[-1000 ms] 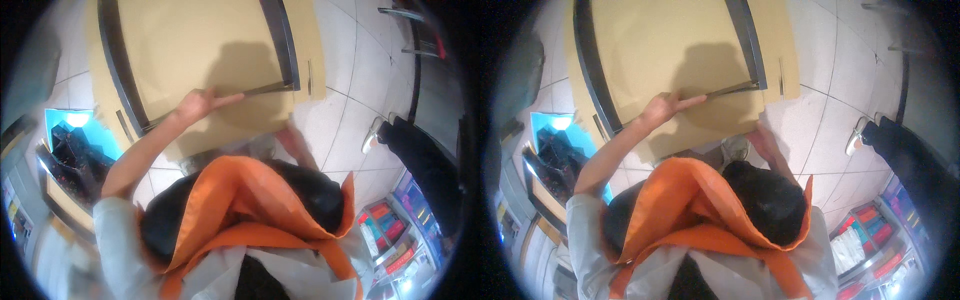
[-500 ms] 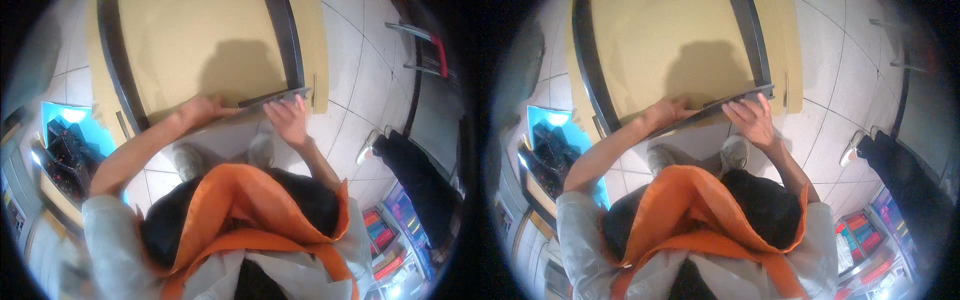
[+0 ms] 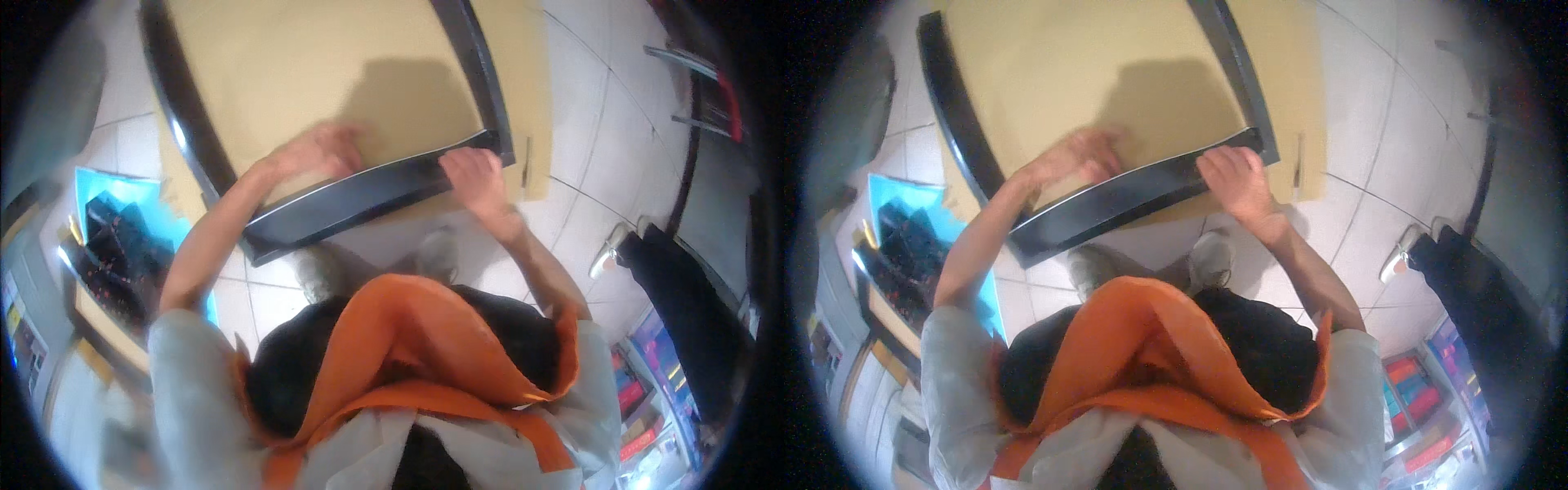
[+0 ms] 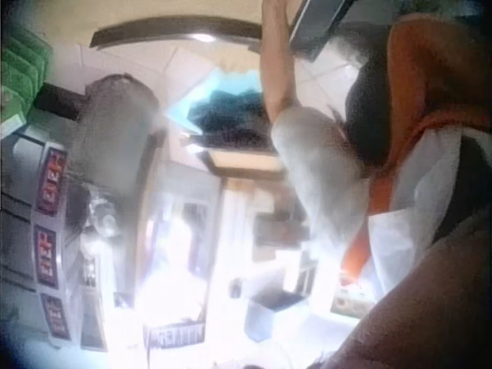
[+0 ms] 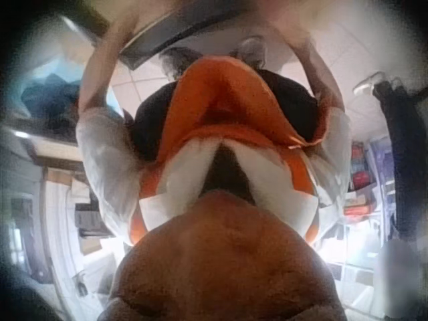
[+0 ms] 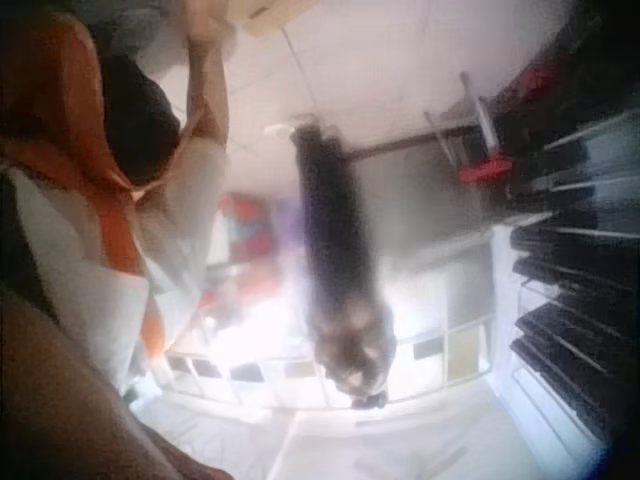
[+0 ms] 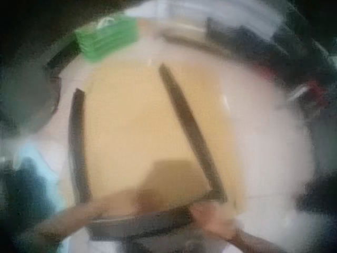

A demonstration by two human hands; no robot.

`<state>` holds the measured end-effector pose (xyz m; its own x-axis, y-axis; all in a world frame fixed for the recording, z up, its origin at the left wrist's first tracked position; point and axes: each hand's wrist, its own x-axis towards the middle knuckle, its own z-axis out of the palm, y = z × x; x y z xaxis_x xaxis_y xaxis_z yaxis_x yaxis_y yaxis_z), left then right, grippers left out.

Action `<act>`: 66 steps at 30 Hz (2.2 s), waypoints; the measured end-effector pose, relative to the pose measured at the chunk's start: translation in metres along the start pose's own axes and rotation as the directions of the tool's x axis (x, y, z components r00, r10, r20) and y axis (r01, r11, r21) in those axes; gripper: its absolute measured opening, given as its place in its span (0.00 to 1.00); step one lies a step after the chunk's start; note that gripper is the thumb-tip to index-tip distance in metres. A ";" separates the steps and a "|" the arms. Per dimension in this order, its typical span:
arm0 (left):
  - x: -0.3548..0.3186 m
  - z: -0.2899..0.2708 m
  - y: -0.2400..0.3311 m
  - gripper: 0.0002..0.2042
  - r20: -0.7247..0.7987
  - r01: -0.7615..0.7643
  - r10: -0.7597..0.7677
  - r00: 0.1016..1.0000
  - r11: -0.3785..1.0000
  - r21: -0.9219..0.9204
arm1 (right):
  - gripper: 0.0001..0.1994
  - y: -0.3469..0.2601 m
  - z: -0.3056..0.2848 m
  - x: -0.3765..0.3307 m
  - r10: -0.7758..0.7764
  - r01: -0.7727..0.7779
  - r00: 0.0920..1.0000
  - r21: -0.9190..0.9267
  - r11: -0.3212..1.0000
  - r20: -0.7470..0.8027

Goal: The person assembles rectangular frames by placing black strips along the edges of flat beige boards. They repeatedly pick up boards, align the strips, and stack the completed frames on a nearby pile.

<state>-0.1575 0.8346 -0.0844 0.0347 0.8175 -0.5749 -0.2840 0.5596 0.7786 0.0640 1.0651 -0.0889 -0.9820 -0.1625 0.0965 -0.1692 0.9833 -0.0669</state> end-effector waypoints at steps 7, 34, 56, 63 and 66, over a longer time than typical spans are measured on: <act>-0.097 0.126 -0.036 0.23 -0.386 0.179 0.606 0.695 0.374 0.910 | 0.16 0.002 -0.004 0.000 0.025 -0.025 0.998 0.007 1.000 0.064; -0.131 0.084 -0.062 0.23 -0.577 0.538 0.353 0.736 0.213 0.816 | 0.32 0.036 -0.061 0.023 0.013 -0.026 0.887 0.021 0.999 0.461; -0.085 0.150 -0.026 0.17 -0.186 -0.224 0.330 0.925 0.872 0.435 | 0.28 0.163 -0.019 0.073 0.806 -0.569 0.557 0.613 0.548 -0.203; -0.140 0.059 -0.006 0.19 -0.680 0.344 0.663 0.312 0.588 0.732 | 0.31 -0.006 -0.053 0.062 0.021 0.015 0.995 0.369 0.929 -0.093; -0.125 0.080 -0.019 0.21 -0.561 0.332 0.171 0.810 0.655 0.679 | 0.23 -0.064 -0.031 0.057 -0.269 0.234 0.960 0.296 0.926 0.083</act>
<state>-0.0802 0.7327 -0.0071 -0.5580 0.6815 -0.4734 0.4761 0.7302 0.4900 0.0212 0.9950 -0.0486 -0.9038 -0.4270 0.0285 -0.4113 0.8485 -0.3329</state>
